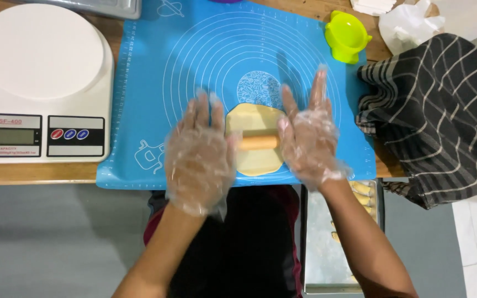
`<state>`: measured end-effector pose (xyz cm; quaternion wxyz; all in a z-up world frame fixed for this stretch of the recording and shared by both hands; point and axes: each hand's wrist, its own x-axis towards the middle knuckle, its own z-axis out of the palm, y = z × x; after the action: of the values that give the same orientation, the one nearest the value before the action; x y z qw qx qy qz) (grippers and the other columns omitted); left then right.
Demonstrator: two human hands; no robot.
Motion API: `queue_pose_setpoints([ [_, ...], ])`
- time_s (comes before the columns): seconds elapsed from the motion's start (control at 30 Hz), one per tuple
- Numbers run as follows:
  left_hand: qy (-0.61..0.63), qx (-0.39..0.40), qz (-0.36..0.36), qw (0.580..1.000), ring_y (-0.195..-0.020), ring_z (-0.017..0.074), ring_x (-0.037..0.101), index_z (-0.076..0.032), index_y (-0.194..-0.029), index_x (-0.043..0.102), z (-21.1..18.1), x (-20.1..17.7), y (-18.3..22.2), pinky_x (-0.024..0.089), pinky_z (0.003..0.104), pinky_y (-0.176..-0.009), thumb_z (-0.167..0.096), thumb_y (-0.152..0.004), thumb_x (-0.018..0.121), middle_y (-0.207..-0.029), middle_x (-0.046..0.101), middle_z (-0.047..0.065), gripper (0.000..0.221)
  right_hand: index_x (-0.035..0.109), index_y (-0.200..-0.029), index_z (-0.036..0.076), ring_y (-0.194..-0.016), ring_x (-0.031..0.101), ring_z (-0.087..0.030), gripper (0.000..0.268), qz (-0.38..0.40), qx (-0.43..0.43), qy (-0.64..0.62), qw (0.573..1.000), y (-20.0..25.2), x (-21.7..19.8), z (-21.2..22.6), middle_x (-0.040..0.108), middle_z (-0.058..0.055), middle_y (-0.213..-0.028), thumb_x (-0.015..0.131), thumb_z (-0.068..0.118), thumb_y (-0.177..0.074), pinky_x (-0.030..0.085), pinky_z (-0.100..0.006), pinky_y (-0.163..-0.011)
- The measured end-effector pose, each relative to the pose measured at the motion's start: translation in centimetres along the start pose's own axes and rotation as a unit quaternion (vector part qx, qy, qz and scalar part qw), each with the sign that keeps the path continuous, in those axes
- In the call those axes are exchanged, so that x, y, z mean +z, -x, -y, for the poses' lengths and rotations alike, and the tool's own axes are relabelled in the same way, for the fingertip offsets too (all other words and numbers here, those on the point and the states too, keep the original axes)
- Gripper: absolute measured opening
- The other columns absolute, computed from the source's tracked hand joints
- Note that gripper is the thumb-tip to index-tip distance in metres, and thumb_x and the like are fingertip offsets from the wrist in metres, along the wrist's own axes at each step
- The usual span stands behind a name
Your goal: Rolling out dough with a rolling pin and adding filling to make individual pastries on a production mat.
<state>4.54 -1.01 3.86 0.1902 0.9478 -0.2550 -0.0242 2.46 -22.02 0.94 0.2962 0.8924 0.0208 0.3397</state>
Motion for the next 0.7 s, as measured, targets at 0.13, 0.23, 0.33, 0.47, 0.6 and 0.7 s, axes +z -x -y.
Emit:
queue_pose_setpoints([
  [0.13, -0.059, -0.062, -0.005, 0.996, -0.154, 0.0369, 0.016, -0.004, -0.161, 0.012, 1.5, 3.5, -5.1, 0.016, 0.047, -0.124, -0.055, -0.106, 0.028, -0.168, 0.015, 0.023, 0.077, 0.031, -0.169, 0.032, -0.154, 0.026, -0.047, 0.048, -0.061, 0.033, 0.917, 0.392, -1.3, 5.6, -0.4, 0.013, -0.026, -0.175, 0.035, 0.027, -0.121, 0.058, -0.045, -0.106],
  [0.23, -0.101, -0.066, -0.106, 0.987, -0.145, 0.0376, 0.041, -0.004, -0.159, 0.025, 2.6, 5.4, -8.2, 0.037, 0.046, -0.117, -0.058, -0.108, 0.041, -0.160, 0.037, 0.025, 0.077, 0.026, -0.171, 0.023, -0.156, 0.019, -0.050, 0.056, -0.034, 0.096, 0.911, 0.400, -3.9, 7.8, -0.4, 0.010, -0.034, -0.174, 0.039, 0.023, -0.117, 0.046, -0.054, -0.117],
  [0.33, -0.117, -0.071, -0.138, 0.981, -0.157, 0.0353, 0.011, -0.003, -0.165, 0.015, 3.9, 7.6, -10.3, 0.014, 0.051, -0.131, -0.047, -0.120, 0.031, -0.169, 0.013, 0.023, 0.066, 0.048, -0.162, 0.039, -0.158, 0.037, -0.031, 0.072, -0.166, 0.024, 0.895, 0.414, -3.9, 11.7, -2.7, 0.038, -0.015, -0.174, 0.023, 0.090, -0.118, 0.055, -0.050, -0.106],
  [0.47, -0.101, -0.052, -0.118, 0.986, -0.138, 0.0370, 0.047, -0.001, -0.153, 0.036, 3.1, 2.9, -10.2, 0.045, 0.045, -0.110, -0.050, -0.108, 0.048, -0.150, 0.047, 0.024, 0.067, 0.041, -0.166, 0.047, -0.154, 0.047, -0.035, 0.042, -0.083, -0.069, 0.970, 0.216, -3.2, 13.1, -3.3, 0.054, -0.021, -0.162, 0.027, 0.039, -0.127, 0.035, -0.036, -0.135],
  [0.6, -0.079, -0.074, -0.096, 0.989, -0.151, 0.0380, 0.028, -0.004, -0.160, 0.025, 3.0, 4.7, -7.9, 0.025, 0.050, -0.121, -0.050, -0.108, 0.040, -0.164, 0.029, 0.023, 0.072, 0.047, -0.163, 0.029, -0.157, 0.032, -0.037, 0.053, -0.117, 0.027, 0.907, 0.404, -2.6, 8.1, -1.7, 0.030, -0.023, -0.172, 0.034, 0.053, -0.118, 0.063, -0.044, -0.093],
  [0.7, -0.059, -0.071, -0.096, 0.991, -0.155, 0.0357, 0.011, -0.006, -0.165, 0.015, 2.7, 5.3, -6.5, 0.010, 0.051, -0.126, -0.048, -0.112, 0.030, -0.170, 0.014, 0.020, 0.069, 0.029, -0.170, 0.031, -0.157, 0.030, -0.042, 0.056, -0.049, 0.006, 0.949, 0.310, -0.6, 7.8, -1.2, 0.026, -0.029, -0.171, 0.044, 0.024, -0.117, 0.049, -0.043, -0.108],
])
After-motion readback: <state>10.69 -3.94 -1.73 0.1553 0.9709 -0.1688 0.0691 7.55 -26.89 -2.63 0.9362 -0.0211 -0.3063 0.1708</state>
